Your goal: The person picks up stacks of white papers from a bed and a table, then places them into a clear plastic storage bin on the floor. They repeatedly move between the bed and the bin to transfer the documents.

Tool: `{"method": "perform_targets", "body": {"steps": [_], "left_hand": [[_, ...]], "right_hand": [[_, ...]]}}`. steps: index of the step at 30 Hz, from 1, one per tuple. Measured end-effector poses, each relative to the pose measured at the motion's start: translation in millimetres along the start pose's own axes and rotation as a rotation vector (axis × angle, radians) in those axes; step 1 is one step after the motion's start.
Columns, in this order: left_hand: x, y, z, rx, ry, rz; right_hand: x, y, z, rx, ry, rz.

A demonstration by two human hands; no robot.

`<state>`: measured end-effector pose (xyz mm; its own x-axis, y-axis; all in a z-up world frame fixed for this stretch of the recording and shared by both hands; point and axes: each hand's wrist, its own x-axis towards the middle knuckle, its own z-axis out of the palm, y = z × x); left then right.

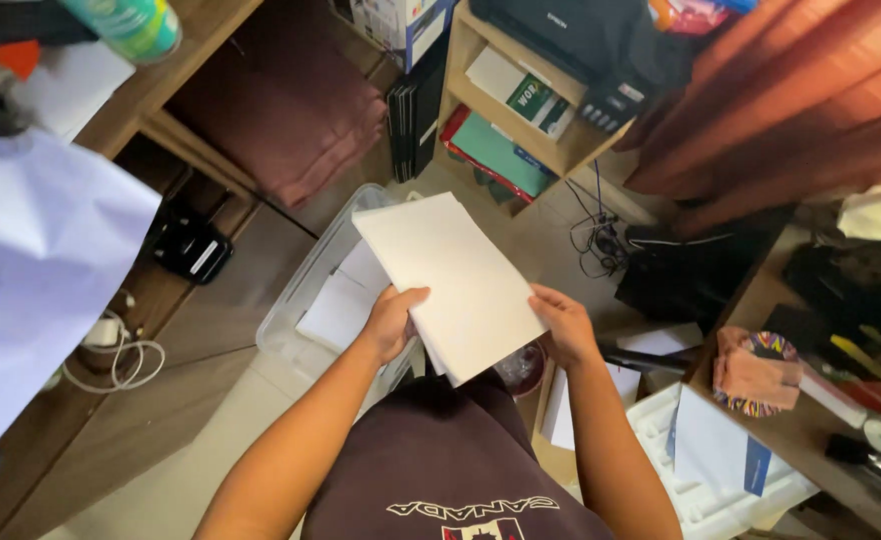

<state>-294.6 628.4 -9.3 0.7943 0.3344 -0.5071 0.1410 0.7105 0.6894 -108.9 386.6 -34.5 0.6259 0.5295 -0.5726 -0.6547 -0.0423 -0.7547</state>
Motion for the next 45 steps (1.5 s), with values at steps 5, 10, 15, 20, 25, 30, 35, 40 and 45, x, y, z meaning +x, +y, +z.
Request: {"method": "perform_targets", "body": {"steps": [5, 10, 15, 20, 25, 30, 35, 40, 45], "left_hand": [[95.6, 2.0, 3.3, 0.000, -0.059, -0.105], [222.8, 16.6, 41.0, 0.070, 0.010, -0.131], [386.0, -22.8, 21.8, -0.021, -0.027, -0.177], [471.4, -43.1, 14.9, -0.101, 0.066, -0.194], [507.3, -90.7, 3.3, -0.068, 0.129, -0.157], [477.2, -89.6, 6.4, 0.057, 0.186, -0.138], [350.3, -28.2, 20.7, -0.204, 0.166, -0.232], [231.8, 11.3, 21.9, -0.426, 0.003, -0.177], [161.2, 7.7, -10.8, -0.332, -0.108, -0.201]], "right_hand": [[90.8, -30.9, -23.8, 0.169, 0.091, -0.021], [186.4, -54.9, -80.7, 0.292, 0.116, -0.011], [229.7, -28.2, -171.4, -0.413, 0.193, 0.224], [199.1, 9.3, -265.0, -0.754, 0.035, 0.345], [167.3, -16.2, -268.8, -0.673, 0.163, 0.637], [207.6, 25.6, -332.3, -1.168, -0.052, 0.384], [270.4, -10.7, -205.8, -0.144, 0.112, 0.510], [270.8, 24.5, -110.8, 0.173, 0.026, 0.576], [232.0, -64.4, 29.2, 0.300, -0.089, 0.655]]}}
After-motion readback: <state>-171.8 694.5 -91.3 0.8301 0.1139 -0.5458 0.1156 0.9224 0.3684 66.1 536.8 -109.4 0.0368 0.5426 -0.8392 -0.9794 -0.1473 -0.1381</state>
